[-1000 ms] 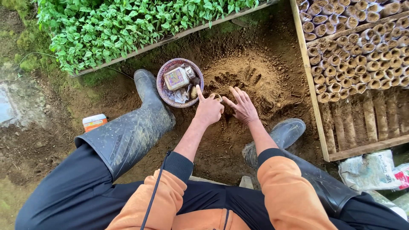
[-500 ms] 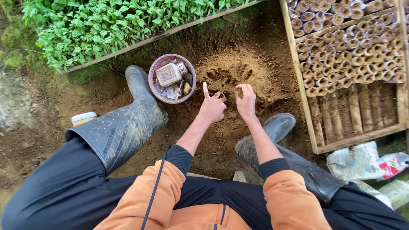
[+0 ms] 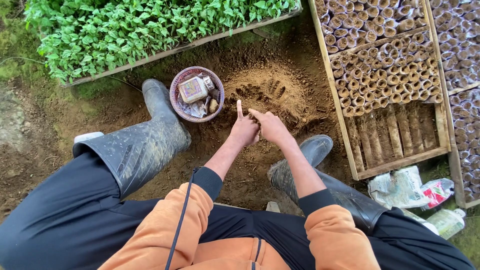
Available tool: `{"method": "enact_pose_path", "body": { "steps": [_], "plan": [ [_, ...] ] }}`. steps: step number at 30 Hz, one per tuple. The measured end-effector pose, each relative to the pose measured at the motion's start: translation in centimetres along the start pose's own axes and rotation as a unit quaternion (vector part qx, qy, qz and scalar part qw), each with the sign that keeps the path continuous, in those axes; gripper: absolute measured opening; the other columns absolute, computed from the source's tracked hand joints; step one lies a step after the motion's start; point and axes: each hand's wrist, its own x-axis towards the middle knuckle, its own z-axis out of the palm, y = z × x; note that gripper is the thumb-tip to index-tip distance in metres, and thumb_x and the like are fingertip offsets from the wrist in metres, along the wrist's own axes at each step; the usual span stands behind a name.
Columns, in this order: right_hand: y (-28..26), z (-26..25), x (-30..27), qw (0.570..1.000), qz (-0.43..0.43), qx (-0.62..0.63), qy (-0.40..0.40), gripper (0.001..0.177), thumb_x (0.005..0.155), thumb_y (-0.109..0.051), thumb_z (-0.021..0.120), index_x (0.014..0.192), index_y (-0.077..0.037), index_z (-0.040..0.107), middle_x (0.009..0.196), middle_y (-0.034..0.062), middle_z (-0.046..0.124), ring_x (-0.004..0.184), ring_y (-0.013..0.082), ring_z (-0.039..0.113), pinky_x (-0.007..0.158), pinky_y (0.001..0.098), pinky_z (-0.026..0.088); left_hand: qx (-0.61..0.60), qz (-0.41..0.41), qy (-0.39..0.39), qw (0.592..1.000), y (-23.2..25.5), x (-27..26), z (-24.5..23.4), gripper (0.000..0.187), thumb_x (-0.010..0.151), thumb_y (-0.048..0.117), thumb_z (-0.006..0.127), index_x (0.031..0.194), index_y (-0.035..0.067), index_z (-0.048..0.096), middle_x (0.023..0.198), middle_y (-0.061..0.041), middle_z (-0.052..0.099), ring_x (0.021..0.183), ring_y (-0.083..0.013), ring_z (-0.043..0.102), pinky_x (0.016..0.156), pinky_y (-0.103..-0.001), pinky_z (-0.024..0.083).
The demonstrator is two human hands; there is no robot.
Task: The person sits on the ground and fills small plastic seedling pots with soil by hand. They scoop soil from a pile, pack it into the pots, and place the filled pots into a wooden tray.
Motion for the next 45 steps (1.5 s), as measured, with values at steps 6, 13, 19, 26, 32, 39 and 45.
{"method": "enact_pose_path", "body": {
  "steps": [6,13,19,26,32,39,45],
  "plan": [
    [0.5,4.1,0.9,0.991,-0.023,0.077,0.107,0.074,0.088,-0.005,0.051,0.157,-0.029,0.039,0.118,0.0050,0.073,0.113,0.0292,0.064,0.094,0.0481,0.054,0.029,-0.018,-0.032,0.999,-1.2,-1.6,-0.1,0.044,0.085,0.041,0.067,0.127,0.028,0.069,0.134,0.009,0.067,0.141,-0.0161,0.041,0.117,-0.081,-0.011],
    [-2.5,3.5,-2.1,0.985,0.138,-0.005,0.106,0.095,0.091,-0.037,0.076,0.162,-0.008,0.021,0.161,0.0298,0.024,0.150,0.0430,0.023,0.123,0.0539,0.028,-0.006,-0.036,-0.016,0.999,-2.2,-2.2,-3.5,0.035,0.081,0.043,0.062,0.109,0.029,0.078,0.125,0.007,0.072,0.132,-0.0192,0.051,0.116,-0.084,-0.006],
    [-0.1,10.5,1.4,0.976,0.052,-0.095,0.191,0.104,0.086,-0.041,0.075,0.162,-0.009,0.012,0.165,0.0316,0.007,0.152,0.0510,0.011,0.118,0.0641,0.025,-0.011,-0.049,-0.011,0.999,-3.1,-2.7,-4.4,0.027,0.079,0.043,0.061,0.096,0.032,0.079,0.127,0.007,0.071,0.131,-0.0195,0.050,0.115,-0.085,-0.004],
    [5.1,16.8,6.7,0.934,-0.015,-0.093,0.343,0.053,0.085,-0.013,0.067,0.133,-0.020,0.047,0.138,0.0172,0.040,0.122,0.0368,0.042,0.091,0.0480,0.036,-0.004,-0.047,-0.032,0.998,-2.9,-2.1,-3.5,0.027,0.080,0.044,0.062,0.098,0.032,0.079,0.133,0.006,0.067,0.135,-0.0206,0.046,0.115,-0.085,-0.002],
    [6.1,12.5,6.4,0.924,-0.025,0.165,0.344,0.037,0.086,-0.005,0.071,0.119,-0.018,0.062,0.113,0.0067,0.056,0.104,0.0295,0.061,0.086,0.0386,0.052,0.008,-0.030,-0.043,0.999,-1.8,-0.7,-2.3,0.032,0.081,0.045,0.063,0.105,0.031,0.078,0.131,0.006,0.068,0.136,-0.0202,0.043,0.116,-0.084,-0.003],
    [0.8,0.7,1.3,0.954,-0.035,0.279,0.104,0.060,0.084,-0.003,0.071,0.141,-0.011,0.056,0.130,0.0178,0.068,0.123,0.0384,0.062,0.103,0.0549,0.048,-0.015,-0.031,-0.050,0.998,-0.4,1.0,1.7,0.046,0.084,0.046,0.068,0.125,0.026,0.071,0.151,0.004,0.054,0.149,-0.0194,0.030,0.117,-0.079,-0.016],
    [-0.3,-0.1,0.9,0.999,0.019,0.028,-0.027,0.071,0.092,-0.001,0.053,0.158,-0.023,0.037,0.135,0.0120,0.065,0.130,0.0316,0.056,0.107,0.0568,0.044,-0.008,-0.021,-0.044,0.999,-0.6,0.9,1.5,0.038,0.082,0.050,0.066,0.112,0.029,0.077,0.138,0.004,0.066,0.146,-0.0212,0.040,0.117,-0.080,-0.015]
  ]
}}
